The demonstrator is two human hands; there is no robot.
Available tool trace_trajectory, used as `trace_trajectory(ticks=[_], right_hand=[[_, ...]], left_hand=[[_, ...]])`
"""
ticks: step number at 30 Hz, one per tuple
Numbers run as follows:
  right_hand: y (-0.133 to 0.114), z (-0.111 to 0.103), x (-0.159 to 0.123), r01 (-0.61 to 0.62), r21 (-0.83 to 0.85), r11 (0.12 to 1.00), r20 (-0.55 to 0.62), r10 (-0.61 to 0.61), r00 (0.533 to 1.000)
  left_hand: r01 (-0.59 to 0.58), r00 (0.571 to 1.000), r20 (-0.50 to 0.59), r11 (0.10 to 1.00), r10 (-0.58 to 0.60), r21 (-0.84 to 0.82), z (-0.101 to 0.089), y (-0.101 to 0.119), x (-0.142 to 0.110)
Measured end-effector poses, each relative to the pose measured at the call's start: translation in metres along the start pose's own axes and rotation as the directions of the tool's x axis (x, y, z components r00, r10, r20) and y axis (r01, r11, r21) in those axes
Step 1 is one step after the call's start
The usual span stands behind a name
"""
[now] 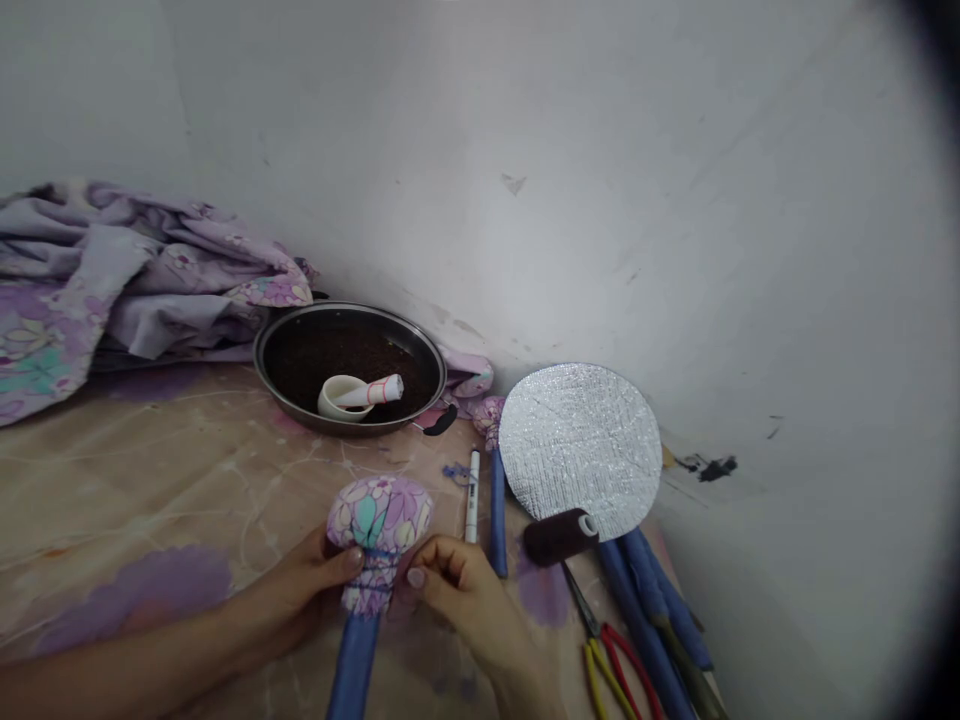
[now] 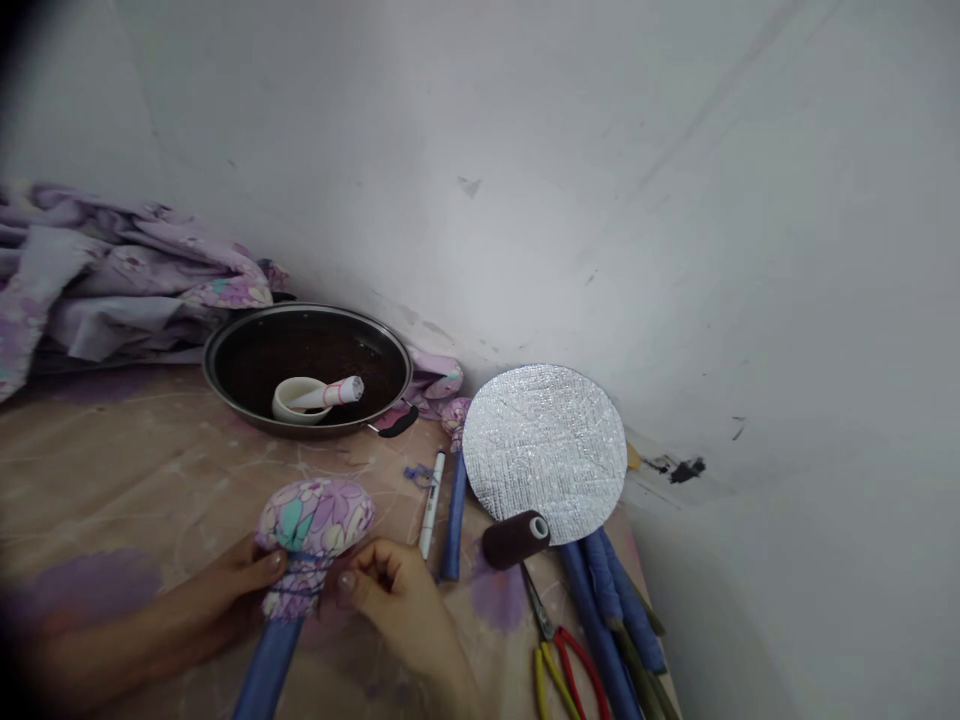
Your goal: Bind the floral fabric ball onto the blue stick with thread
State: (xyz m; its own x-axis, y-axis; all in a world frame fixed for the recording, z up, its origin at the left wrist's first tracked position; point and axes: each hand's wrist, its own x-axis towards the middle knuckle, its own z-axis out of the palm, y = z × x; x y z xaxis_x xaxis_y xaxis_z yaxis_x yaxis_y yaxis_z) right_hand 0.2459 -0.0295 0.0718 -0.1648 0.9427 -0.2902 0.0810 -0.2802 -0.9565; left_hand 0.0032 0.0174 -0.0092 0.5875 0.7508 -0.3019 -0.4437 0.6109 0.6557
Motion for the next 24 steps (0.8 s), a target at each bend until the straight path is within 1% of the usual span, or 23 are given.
trace_trajectory(ticks=[3,6,7,9,11,13,15,17,21,24], right_hand=[[0.0,0.0,0.002,-0.039,-0.013,0.999,0.104,0.04,0.994],[0.004,-0.001,0.003,-0.124,-0.062,0.99,0.231,0.135,0.964],[0.005,-0.001,0.002,-0.136,-0.069,0.988,0.251,0.149,0.956],[0.006,-0.003,-0.001,-0.124,-0.047,0.991,0.263,0.132,0.956],[0.002,-0.003,-0.006,-0.059,0.059,0.997,0.225,0.044,0.973],[-0.003,0.0,-0.011,0.032,0.191,0.981,0.135,-0.059,0.989],[-0.01,0.005,-0.016,0.112,0.28,0.953,0.036,-0.127,0.991],[-0.017,0.013,-0.019,0.152,0.331,0.931,-0.028,-0.151,0.988],[-0.023,0.027,-0.024,0.188,0.435,0.88,-0.11,-0.155,0.982],[-0.023,0.033,-0.023,0.239,0.424,0.873,-0.164,-0.185,0.969]], left_hand=[[-0.006,0.999,-0.047,1.0,0.008,0.024,0.0,0.002,0.0],[0.006,0.999,-0.05,1.0,-0.007,-0.004,0.0,0.003,0.001],[0.007,0.999,-0.048,1.0,-0.008,-0.017,0.0,0.003,0.001],[0.008,0.999,-0.032,0.999,-0.009,-0.034,-0.002,0.001,0.003],[0.002,1.0,-0.009,0.999,-0.003,-0.043,-0.005,-0.003,0.005],[0.002,1.0,0.006,0.999,-0.002,-0.053,-0.008,-0.01,0.008],[0.019,1.0,0.007,0.998,-0.019,-0.059,-0.01,-0.015,0.011],[0.031,0.999,0.015,0.998,-0.03,-0.046,-0.009,-0.017,0.012],[0.037,0.994,0.097,0.999,-0.04,0.03,-0.005,-0.016,0.011],[-0.006,0.995,0.097,0.999,0.003,0.032,-0.01,-0.023,0.014]])
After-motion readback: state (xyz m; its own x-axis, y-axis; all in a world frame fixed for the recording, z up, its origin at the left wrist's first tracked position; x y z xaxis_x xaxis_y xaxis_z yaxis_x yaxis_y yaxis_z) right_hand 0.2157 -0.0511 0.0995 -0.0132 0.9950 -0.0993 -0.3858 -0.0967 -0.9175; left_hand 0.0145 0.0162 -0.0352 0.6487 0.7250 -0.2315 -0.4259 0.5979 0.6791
